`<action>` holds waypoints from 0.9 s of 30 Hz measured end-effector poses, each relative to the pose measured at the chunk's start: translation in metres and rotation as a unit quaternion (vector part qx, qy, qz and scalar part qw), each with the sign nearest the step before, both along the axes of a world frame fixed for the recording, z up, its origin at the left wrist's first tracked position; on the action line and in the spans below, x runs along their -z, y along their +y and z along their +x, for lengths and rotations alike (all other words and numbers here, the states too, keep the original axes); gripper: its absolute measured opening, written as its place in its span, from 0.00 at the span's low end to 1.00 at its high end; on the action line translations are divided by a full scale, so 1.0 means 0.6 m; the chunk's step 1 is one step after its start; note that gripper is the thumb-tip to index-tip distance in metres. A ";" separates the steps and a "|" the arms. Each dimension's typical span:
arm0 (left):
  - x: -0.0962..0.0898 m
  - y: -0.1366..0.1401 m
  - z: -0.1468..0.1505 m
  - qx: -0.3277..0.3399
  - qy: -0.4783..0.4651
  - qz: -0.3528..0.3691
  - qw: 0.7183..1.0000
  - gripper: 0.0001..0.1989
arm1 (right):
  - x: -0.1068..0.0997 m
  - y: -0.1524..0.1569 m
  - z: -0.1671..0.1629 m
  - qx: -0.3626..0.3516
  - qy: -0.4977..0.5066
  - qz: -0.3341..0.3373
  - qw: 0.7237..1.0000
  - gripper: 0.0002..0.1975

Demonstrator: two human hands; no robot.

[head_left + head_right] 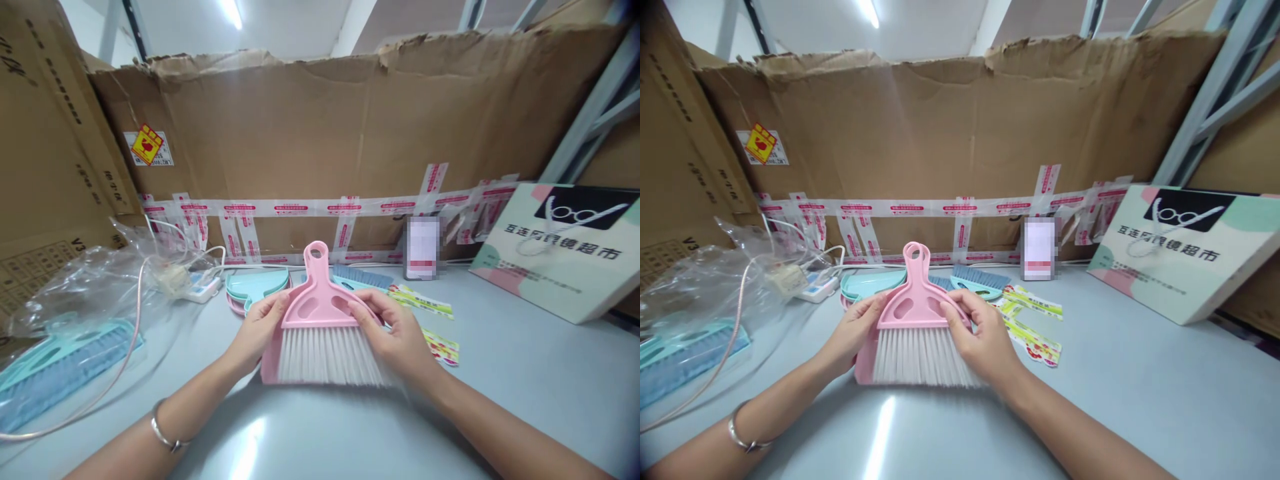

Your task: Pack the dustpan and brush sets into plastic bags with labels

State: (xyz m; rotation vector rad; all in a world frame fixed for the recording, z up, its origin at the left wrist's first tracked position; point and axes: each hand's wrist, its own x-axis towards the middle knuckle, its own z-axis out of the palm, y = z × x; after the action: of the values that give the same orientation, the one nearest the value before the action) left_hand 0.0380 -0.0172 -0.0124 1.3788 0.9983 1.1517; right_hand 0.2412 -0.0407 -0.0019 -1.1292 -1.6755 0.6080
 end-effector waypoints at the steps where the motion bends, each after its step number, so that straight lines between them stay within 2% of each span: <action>1: -0.001 -0.002 0.000 0.004 0.005 0.003 1.000 0.21 | 0.003 0.000 -0.001 0.008 0.000 0.015 1.000 0.11; 7: -0.015 -0.013 0.004 0.041 0.076 0.048 0.995 0.22 | 0.026 0.002 -0.014 0.089 0.030 0.103 0.990 0.09; 10: -0.018 -0.014 0.003 0.050 0.094 0.066 0.992 0.23 | 0.034 0.005 -0.018 0.118 0.051 0.096 0.987 0.10; 14: -0.017 -0.012 0.002 0.035 0.084 0.064 0.994 0.22 | 0.041 0.010 -0.018 0.102 0.063 0.062 0.991 0.10; 21: -0.018 -0.012 0.006 0.011 0.079 0.052 0.995 0.17 | 0.052 0.018 -0.019 0.105 0.083 0.047 0.990 0.09; 24: -0.016 -0.013 0.008 0.015 0.073 0.051 0.996 0.18 | 0.054 0.024 -0.020 0.063 0.106 0.047 0.991 0.08; 27: -0.010 -0.011 0.006 0.016 0.065 0.045 0.997 0.19 | 0.050 0.029 -0.017 0.007 0.154 0.017 0.988 0.09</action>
State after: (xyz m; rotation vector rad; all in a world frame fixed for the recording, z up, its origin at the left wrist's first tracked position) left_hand 0.0417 -0.0235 -0.0064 1.5521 1.0219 1.1056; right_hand 0.2312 -0.0236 -0.0318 -0.9678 -1.4060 0.7038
